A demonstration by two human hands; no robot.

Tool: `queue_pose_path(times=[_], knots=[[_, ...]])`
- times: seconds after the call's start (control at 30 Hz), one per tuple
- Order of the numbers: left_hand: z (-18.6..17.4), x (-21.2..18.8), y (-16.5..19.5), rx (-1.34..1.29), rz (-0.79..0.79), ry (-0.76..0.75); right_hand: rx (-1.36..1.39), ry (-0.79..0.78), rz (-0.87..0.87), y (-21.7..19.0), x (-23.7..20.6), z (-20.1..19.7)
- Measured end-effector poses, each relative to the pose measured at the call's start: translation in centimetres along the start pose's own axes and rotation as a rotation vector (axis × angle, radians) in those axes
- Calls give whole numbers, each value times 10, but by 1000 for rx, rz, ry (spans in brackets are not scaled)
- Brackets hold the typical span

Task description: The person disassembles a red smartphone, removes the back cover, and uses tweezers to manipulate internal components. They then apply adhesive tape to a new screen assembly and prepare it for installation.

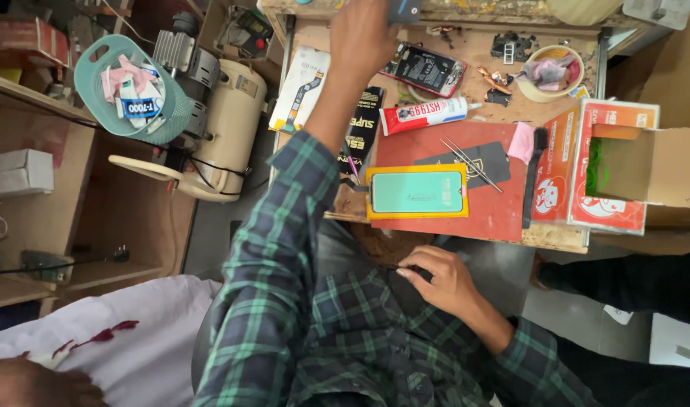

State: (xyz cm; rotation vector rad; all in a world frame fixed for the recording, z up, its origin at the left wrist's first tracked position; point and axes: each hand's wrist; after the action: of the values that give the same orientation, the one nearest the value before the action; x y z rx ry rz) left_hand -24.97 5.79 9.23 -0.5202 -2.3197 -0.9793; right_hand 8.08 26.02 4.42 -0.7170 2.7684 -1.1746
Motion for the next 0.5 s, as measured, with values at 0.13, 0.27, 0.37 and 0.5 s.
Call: queue_pose_path(times=[0.13, 0.27, 0.37, 0.5], knots=[[-39, -26, -21, -131, -7, 26, -2, 5, 16, 0, -2, 1], [-82, -69, -48, 285, -345, -114, -32, -4, 7, -1, -4, 4], [-90, -99, -54, 275, -613, -217, 13, -5, 6, -1, -4, 9], [-89, -120, -56, 315, -567, -190, -43, -30, 20, -2, -5, 14]])
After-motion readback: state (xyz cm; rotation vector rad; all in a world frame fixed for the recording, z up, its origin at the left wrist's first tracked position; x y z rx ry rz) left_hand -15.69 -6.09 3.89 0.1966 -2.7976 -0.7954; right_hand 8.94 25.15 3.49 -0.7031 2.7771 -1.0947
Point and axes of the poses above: each hand's wrist, its own x-axis towards the middle knuckle, its own z-axis out of the palm, y = z × x, and after that the axes turned 12 degrees about -x, right-handed
